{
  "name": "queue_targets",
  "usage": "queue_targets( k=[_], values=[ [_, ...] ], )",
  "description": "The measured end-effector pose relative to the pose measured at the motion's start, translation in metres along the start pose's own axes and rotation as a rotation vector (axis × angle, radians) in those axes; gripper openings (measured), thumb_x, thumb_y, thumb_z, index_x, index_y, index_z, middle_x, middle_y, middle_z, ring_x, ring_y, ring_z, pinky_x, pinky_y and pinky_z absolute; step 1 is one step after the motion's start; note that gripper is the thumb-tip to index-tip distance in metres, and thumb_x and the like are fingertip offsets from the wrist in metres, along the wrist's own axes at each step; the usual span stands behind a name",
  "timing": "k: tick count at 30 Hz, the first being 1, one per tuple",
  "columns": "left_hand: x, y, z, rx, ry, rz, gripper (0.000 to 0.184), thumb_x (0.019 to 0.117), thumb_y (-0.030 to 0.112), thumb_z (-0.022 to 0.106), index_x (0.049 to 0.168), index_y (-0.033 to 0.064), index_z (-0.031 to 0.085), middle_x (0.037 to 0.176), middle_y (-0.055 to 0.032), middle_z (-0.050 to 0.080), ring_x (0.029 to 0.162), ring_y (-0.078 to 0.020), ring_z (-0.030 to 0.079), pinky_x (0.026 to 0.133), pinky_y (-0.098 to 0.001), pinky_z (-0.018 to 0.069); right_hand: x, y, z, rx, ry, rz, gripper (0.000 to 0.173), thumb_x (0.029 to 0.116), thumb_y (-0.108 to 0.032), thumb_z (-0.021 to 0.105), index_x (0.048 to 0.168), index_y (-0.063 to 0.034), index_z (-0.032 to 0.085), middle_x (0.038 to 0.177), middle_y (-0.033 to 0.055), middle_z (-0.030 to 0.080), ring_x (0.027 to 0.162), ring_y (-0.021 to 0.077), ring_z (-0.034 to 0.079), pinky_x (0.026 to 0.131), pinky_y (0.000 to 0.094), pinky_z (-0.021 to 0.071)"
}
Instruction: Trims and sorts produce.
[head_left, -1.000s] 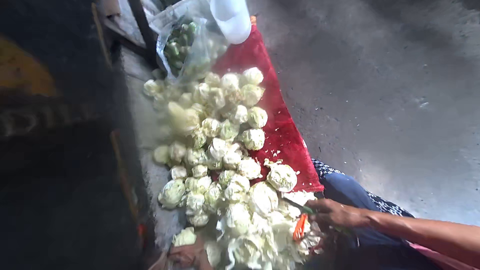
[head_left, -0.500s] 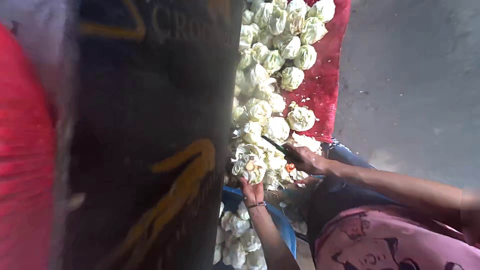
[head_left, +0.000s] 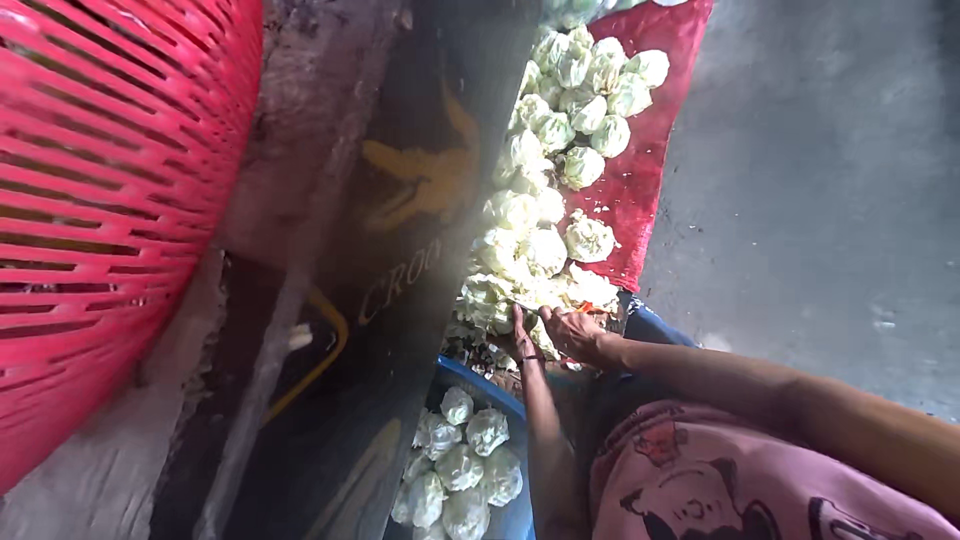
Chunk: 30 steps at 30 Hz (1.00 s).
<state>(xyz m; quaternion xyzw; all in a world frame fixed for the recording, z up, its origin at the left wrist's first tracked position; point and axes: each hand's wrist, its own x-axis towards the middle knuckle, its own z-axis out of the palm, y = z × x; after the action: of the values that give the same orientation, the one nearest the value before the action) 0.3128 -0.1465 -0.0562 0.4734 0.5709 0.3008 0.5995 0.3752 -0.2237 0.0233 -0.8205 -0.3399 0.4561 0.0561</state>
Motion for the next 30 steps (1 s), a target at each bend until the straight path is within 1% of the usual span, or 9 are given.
queue_targets(
  k=[5,8,11,16,19,22,23,25,30],
  values=[
    [0.001,-0.007,0.002,-0.009,-0.010,0.021,0.093,0.0878,0.002,0.077,0.158,-0.0003,0.015,0.147,-0.0283,0.045,0.129,-0.0325,0.053,0.106,-0.0443,0.0485,0.005,-0.002,-0.016,0.063,-0.079,0.015,0.045,0.1027,-0.008,0.050,0.144,0.0033,0.035,0.123,0.0311,0.062,0.115,0.0492,0.063,0.092,0.0632,0.0511],
    [0.012,-0.019,0.003,-0.011,0.003,-0.007,0.097,0.0864,0.000,0.077,0.159,0.0019,0.012,0.150,-0.0283,0.041,0.130,-0.0361,0.051,0.105,-0.0492,0.0486,0.010,-0.007,-0.023,0.048,-0.116,0.041,0.044,0.1002,-0.006,0.052,0.141,0.0030,0.037,0.123,0.0299,0.062,0.115,0.0480,0.063,0.091,0.0626,0.0516],
    [0.014,-0.025,0.005,0.040,0.015,-0.005,0.102,0.0847,0.002,0.080,0.159,0.0025,0.011,0.149,-0.0289,0.042,0.130,-0.0360,0.052,0.105,-0.0479,0.0490,0.014,-0.009,-0.021,0.011,-0.113,0.070,0.045,0.0988,-0.001,0.053,0.141,0.0035,0.038,0.122,0.0298,0.062,0.114,0.0480,0.064,0.089,0.0623,0.0524],
    [0.021,-0.036,0.006,-0.005,-0.014,-0.003,0.106,0.0842,0.000,0.079,0.160,0.0067,0.005,0.151,-0.0259,0.041,0.132,-0.0322,0.052,0.106,-0.0459,0.0487,0.036,-0.005,-0.035,0.114,-0.196,0.043,0.053,0.0960,-0.006,0.059,0.143,0.0103,0.038,0.134,0.0327,0.055,0.123,0.0486,0.058,0.095,0.0655,0.0485],
    [0.015,-0.030,0.013,0.064,0.029,0.028,0.104,0.0827,0.002,0.082,0.159,0.0036,0.010,0.147,-0.0269,0.045,0.129,-0.0324,0.053,0.106,-0.0448,0.0486,0.042,-0.008,-0.039,0.111,-0.186,0.045,0.052,0.0974,-0.007,0.058,0.142,0.0107,0.038,0.134,0.0321,0.055,0.123,0.0480,0.059,0.094,0.0645,0.0496],
    [0.018,-0.015,0.010,0.163,0.013,-0.028,0.091,0.0892,0.013,0.079,0.157,-0.0001,0.019,0.143,-0.0283,0.049,0.126,-0.0353,0.055,0.103,-0.0470,0.0506,0.026,-0.002,-0.030,0.133,-0.129,-0.005,0.043,0.1018,-0.004,0.049,0.141,0.0083,0.039,0.127,0.0319,0.058,0.114,0.0493,0.062,0.089,0.0643,0.0516],
    [0.025,-0.009,0.009,0.207,0.005,-0.067,0.085,0.0915,0.019,0.077,0.155,-0.0010,0.025,0.141,-0.0290,0.050,0.123,-0.0372,0.056,0.098,-0.0496,0.0528,0.022,0.001,-0.025,0.144,-0.110,-0.003,0.040,0.1025,-0.004,0.047,0.141,0.0056,0.040,0.122,0.0310,0.061,0.112,0.0487,0.064,0.088,0.0634,0.0523],
    [0.041,-0.008,0.002,0.228,-0.039,-0.215,0.088,0.0944,0.031,0.074,0.160,0.0062,0.019,0.151,-0.0276,0.042,0.133,-0.0418,0.049,0.101,-0.0600,0.0487,0.022,0.010,-0.014,0.155,-0.108,0.010,0.040,0.1038,-0.005,0.046,0.142,0.0021,0.039,0.120,0.0304,0.063,0.112,0.0490,0.065,0.089,0.0631,0.0522],
    [0.044,0.006,0.011,0.153,-0.073,-0.320,0.069,0.0989,0.028,0.067,0.155,0.0076,0.033,0.148,-0.0233,0.047,0.131,-0.0371,0.051,0.101,-0.0588,0.0481,0.053,0.029,0.004,0.166,-0.099,-0.031,0.044,0.1032,-0.004,0.046,0.145,0.0031,0.035,0.122,0.0325,0.062,0.114,0.0512,0.063,0.091,0.0652,0.0509]
  ],
)
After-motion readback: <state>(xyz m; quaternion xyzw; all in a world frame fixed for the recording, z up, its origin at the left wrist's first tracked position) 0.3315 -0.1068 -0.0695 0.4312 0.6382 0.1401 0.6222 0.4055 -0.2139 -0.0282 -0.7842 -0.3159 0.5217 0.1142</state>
